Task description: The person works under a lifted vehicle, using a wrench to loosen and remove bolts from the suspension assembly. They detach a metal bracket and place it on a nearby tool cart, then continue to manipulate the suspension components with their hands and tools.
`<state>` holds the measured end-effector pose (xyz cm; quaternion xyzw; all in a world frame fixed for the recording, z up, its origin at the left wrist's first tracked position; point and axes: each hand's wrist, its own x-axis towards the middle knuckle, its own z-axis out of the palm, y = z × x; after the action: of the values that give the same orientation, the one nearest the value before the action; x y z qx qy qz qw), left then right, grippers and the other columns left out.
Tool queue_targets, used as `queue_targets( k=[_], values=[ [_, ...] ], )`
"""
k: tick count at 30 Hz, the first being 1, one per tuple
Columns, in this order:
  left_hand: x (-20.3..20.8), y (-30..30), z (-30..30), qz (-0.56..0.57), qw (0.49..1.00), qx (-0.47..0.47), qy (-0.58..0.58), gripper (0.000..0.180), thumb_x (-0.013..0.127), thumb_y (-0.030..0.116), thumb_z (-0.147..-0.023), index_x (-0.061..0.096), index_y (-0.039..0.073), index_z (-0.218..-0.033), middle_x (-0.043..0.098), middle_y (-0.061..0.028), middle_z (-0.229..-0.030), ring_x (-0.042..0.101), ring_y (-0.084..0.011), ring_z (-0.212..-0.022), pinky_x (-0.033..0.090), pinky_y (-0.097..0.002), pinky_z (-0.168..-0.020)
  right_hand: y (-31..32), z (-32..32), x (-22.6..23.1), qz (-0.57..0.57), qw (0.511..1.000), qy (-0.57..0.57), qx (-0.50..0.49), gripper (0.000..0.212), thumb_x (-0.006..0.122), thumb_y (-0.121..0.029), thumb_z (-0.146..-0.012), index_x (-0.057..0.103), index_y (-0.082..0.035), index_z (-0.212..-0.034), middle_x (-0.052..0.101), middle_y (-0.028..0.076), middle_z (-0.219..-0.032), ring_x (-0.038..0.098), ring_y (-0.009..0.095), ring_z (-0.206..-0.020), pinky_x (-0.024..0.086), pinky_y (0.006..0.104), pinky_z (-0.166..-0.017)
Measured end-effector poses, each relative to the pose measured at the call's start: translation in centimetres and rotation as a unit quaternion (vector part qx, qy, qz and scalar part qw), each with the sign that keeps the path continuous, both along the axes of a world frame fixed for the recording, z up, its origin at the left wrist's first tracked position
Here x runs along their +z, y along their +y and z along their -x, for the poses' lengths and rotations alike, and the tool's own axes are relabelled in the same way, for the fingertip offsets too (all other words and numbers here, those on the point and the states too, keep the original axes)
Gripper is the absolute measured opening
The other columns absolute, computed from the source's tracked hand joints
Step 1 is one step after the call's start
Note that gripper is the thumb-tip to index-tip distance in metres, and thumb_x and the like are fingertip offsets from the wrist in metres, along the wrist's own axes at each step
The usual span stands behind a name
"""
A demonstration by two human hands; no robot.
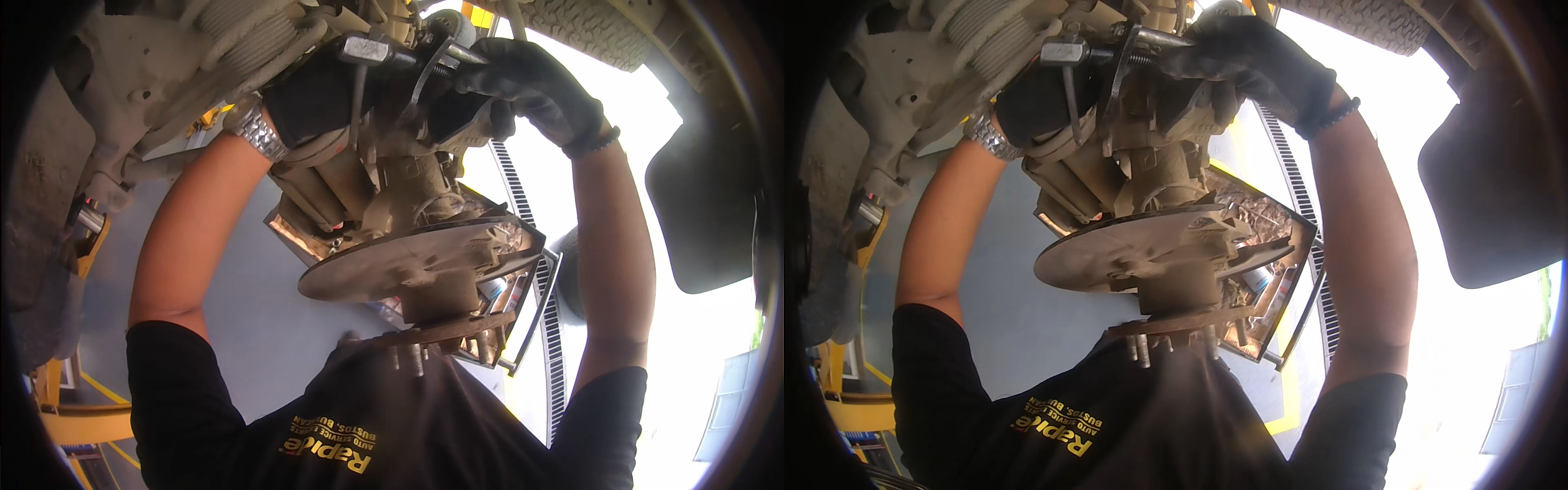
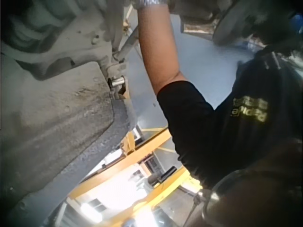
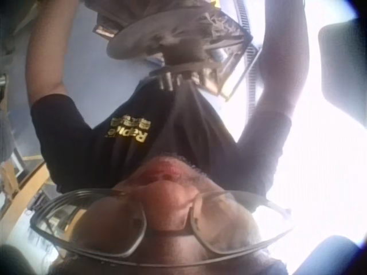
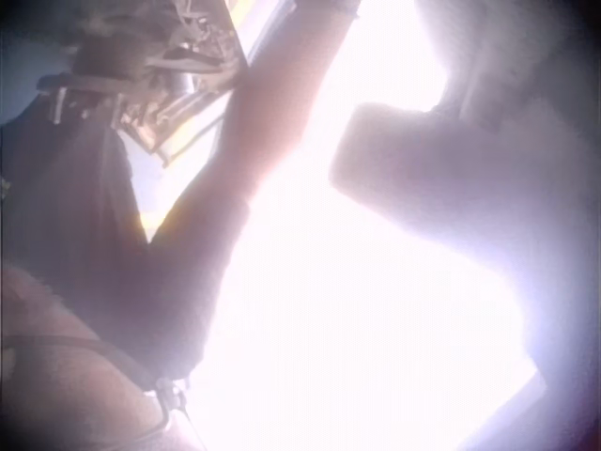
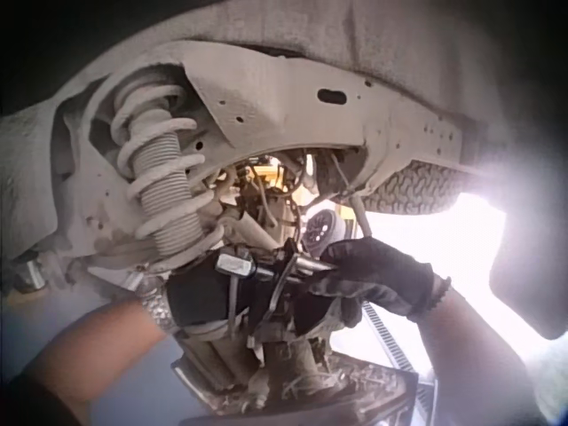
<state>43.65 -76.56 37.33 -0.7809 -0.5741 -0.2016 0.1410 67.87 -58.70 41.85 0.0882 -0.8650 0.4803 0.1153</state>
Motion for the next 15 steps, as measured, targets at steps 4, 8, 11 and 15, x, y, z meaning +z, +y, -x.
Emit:
queue_targets(
  k=[4, 8, 11, 15],
  values=[
    [0.5, -0.7, -0.1, 0.010, 1.000, 0.012, 0.002, 0.040, 0.051, 0.016, -0.091, 0.047, 0.003, -0.128, 0.060, -0.0130, -0.115, 0.060, -0.0213, -0.102, 0.050, -0.0337, -0.086, 2.5, 0.4, -1.8, -0.041, 0.981, 0.159, 0.103, 0.039, 0.059, -0.031, -0.091, 0.057, 0.001, -0.113, 0.061, 0.019, -0.105, 0.062, 0.030, -0.103, 0.058, 0.0354, -0.075],
    [0.5, -2.3, -1.9, 0.100, 0.983, -0.007, -0.154, 0.061, 0.059, 0.029, -0.086, 0.037, 0.003, -0.137, 0.052, -0.0135, -0.128, 0.055, -0.0206, -0.111, 0.047, -0.0390, -0.093, -0.8, 2.2, 0.3, -0.204, 0.974, 0.036, -0.090, 0.036, 0.069, -0.028, -0.084, 0.062, -0.002, -0.108, 0.066, 0.010, -0.095, 0.063, 0.017, -0.086, 0.051, 0.0258, -0.074],
    [-0.9, -3.0, -2.6, 0.092, 0.971, 0.020, -0.218, 0.073, 0.065, 0.035, -0.080, 0.034, 0.004, -0.138, 0.047, -0.0138, -0.133, 0.049, -0.0229, -0.119, 0.044, -0.0406, -0.098, -1.2, 3.6, 0.5, -0.267, 0.959, 0.056, -0.082, 0.036, 0.074, -0.025, -0.080, 0.064, -0.003, -0.106, 0.067, 0.008, -0.090, 0.062, 0.014, -0.079, 0.050, 0.0256, -0.071],
    [-0.8, -3.8, -3.3, 0.005, 0.989, 0.024, -0.147, 0.065, 0.063, 0.034, -0.083, 0.039, 0.005, -0.136, 0.048, -0.0150, -0.131, 0.048, -0.0260, -0.121, 0.042, -0.0422, -0.101, -0.9, 4.2, 0.3, -0.217, 0.975, 0.031, -0.047, 0.037, 0.072, -0.025, -0.082, 0.062, -0.002, -0.109, 0.064, 0.011, -0.104, 0.062, 0.017, -0.085, 0.050, 0.0280, -0.073]
  ],
)
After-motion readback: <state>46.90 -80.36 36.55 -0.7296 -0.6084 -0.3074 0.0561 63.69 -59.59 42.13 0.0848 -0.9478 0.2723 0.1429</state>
